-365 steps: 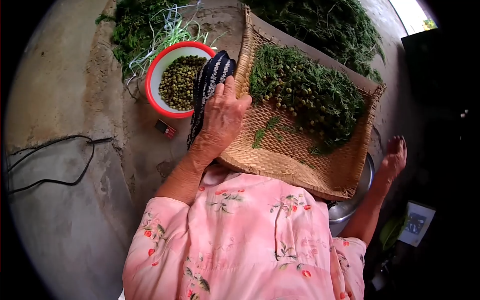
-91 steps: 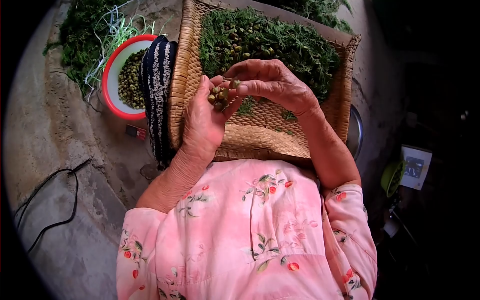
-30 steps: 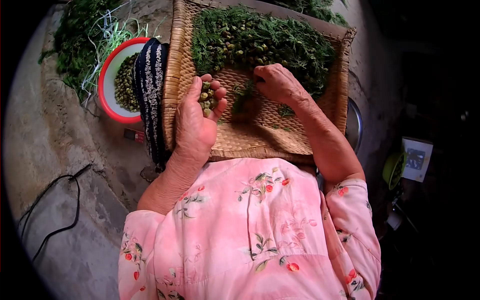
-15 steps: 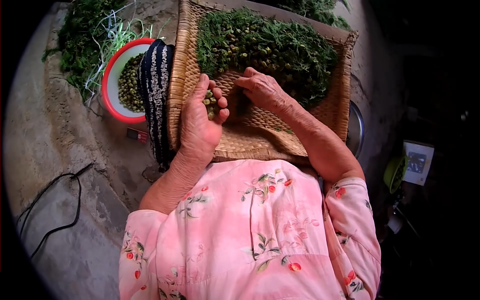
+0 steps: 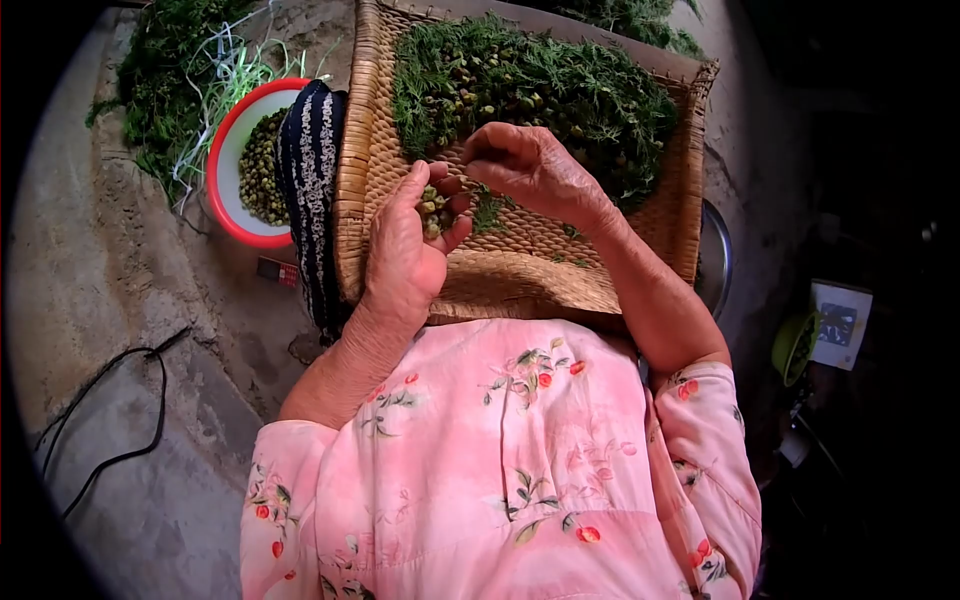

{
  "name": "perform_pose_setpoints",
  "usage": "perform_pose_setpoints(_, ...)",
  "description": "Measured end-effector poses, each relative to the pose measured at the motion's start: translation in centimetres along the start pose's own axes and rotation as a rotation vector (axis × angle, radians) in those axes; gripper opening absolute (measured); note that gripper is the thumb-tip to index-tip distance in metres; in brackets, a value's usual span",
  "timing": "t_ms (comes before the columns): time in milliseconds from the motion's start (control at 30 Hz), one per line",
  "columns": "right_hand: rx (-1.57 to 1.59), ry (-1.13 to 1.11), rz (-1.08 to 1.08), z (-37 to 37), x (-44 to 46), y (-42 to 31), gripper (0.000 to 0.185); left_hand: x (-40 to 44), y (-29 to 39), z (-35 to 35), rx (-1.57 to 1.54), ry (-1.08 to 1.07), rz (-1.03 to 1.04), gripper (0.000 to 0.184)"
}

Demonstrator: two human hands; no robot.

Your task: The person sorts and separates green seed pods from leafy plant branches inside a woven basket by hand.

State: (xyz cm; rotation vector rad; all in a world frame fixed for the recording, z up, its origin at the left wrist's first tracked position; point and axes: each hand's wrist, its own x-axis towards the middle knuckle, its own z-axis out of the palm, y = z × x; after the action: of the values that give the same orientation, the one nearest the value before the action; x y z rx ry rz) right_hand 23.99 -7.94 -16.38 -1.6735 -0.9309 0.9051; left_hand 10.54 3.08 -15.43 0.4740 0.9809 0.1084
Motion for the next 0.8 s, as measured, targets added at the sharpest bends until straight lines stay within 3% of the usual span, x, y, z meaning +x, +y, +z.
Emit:
perform_pose_setpoints(100, 0.258, -0.057, -0.052, 0.7, -0.2, -2.6, 0.023, 0.2, -0.1, 0.1, -0.092, -0.061, -0.04, 0.022)
perform_pose_setpoints(167, 0.145, 0.082, -0.075, 0.2, 0.2, -1.7, 0.023, 0.4, -0.1, 0.0, -0.096, -0.068, -0.055, 0.023)
perform_pose_setpoints(233, -0.18, 0.226, -0.014, -1.0, 0.6, -0.5, 0.018, 0.7, -0.1, -0.5, -0.094, -0.09, 0.012, 0.025)
perform_pose_setpoints(300, -0.387, 0.172, 0.14, -1.7, 0.4, 0.4, 0.014, 0.6, 0.1, -0.4, -0.104, -0.073, 0.04, 0.025)
perform_pose_setpoints(400, -0.582, 0.076, 0.141, -1.8, 0.2, 2.6, 0.014, 0.6, 0.2, -0.4, -0.101, -0.042, 0.072, 0.025)
perform_pose_setpoints(567, -0.704, 0.122, -0.018, -0.3, 0.2, 4.5, 0.015, 0.5, 0.1, -0.4, -0.085, -0.02, 0.084, 0.026)
perform_pose_setpoints(667, -0.703, 0.111, 0.025, 1.2, 0.6, 4.0, 0.016, 0.4, 0.2, -0.3, -0.098, -0.015, 0.086, 0.025)
perform_pose_setpoints(800, -0.825, 0.088, -0.154, 3.3, 1.5, 5.2, 0.009, 0.4, 0.2, -0.5, -0.108, -0.025, 0.083, 0.023)
